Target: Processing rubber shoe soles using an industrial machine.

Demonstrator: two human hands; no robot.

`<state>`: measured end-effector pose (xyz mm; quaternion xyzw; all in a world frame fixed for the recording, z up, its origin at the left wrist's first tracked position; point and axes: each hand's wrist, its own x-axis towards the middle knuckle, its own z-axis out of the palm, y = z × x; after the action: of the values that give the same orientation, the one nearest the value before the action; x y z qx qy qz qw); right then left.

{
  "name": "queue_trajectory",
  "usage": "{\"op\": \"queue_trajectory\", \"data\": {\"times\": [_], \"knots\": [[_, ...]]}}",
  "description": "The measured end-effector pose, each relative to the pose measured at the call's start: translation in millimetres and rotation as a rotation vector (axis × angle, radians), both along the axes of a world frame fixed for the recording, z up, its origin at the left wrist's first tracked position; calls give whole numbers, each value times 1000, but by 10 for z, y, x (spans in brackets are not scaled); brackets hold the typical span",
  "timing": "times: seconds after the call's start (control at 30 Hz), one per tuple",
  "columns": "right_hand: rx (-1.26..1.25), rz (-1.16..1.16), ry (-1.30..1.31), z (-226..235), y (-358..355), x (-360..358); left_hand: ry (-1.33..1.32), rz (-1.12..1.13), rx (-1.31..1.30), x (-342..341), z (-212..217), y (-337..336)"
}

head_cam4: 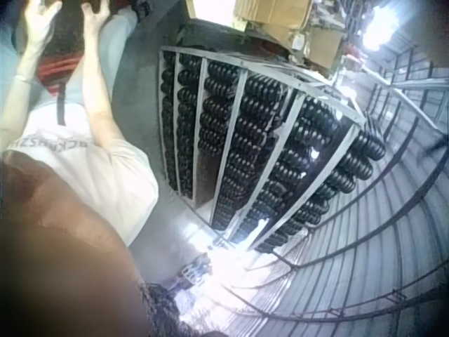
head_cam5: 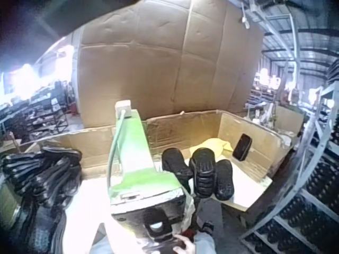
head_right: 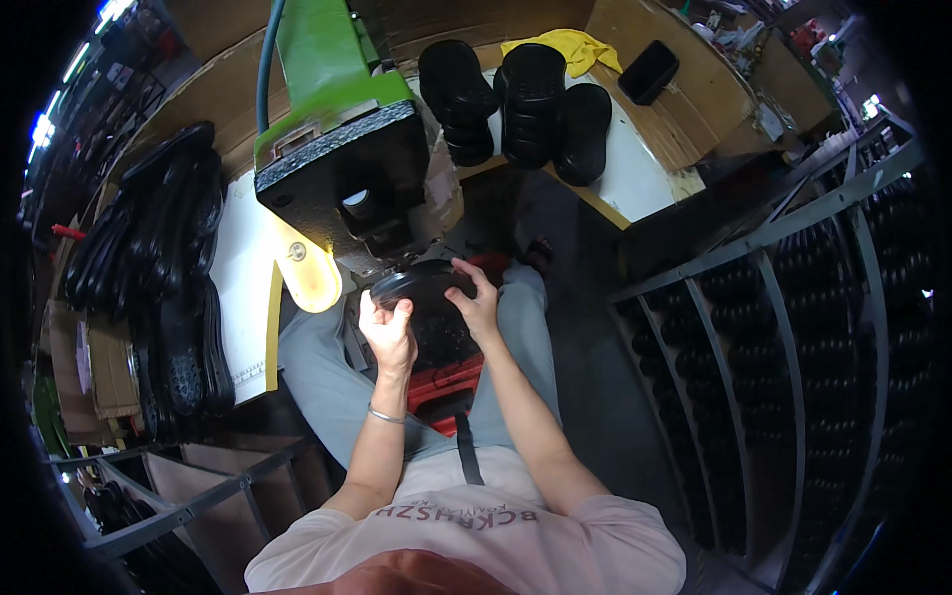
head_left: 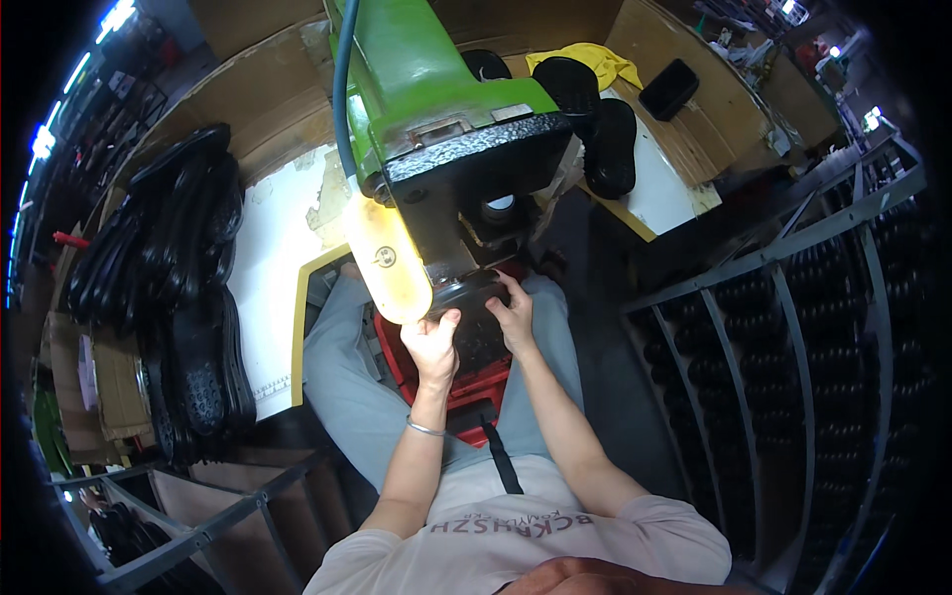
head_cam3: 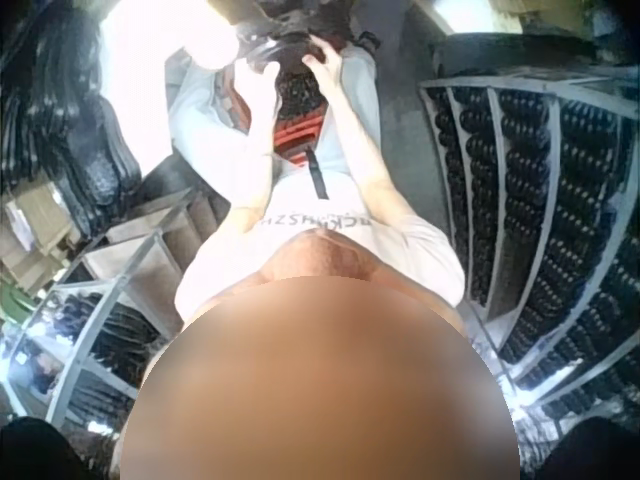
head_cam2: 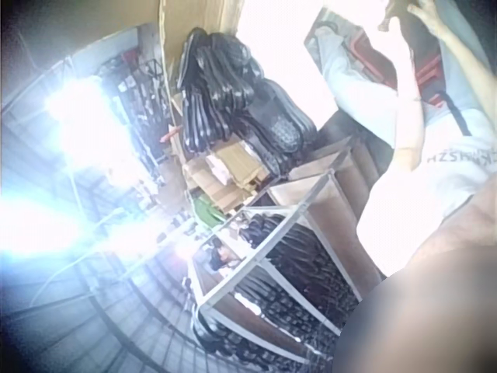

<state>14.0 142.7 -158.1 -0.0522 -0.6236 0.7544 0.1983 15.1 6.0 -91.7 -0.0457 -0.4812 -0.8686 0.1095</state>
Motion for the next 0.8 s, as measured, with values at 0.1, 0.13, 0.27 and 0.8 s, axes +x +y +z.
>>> {"op": "queue_trajectory", "data": {"times": [0.1, 0.13, 0.27, 0.8], "knots": [[-350, 109, -68, -222, 176, 93, -29, -26, 105, 17, 119, 93], [-500, 151, -109, -177, 188, 136, -30, -15, 100, 21, 105, 66], [-366, -98, -95, 127, 443, 187, -50, -59, 88, 47, 129, 47], [417, -208, 226, 1246, 377, 227, 102, 31, -103, -57, 644, -917]]}}
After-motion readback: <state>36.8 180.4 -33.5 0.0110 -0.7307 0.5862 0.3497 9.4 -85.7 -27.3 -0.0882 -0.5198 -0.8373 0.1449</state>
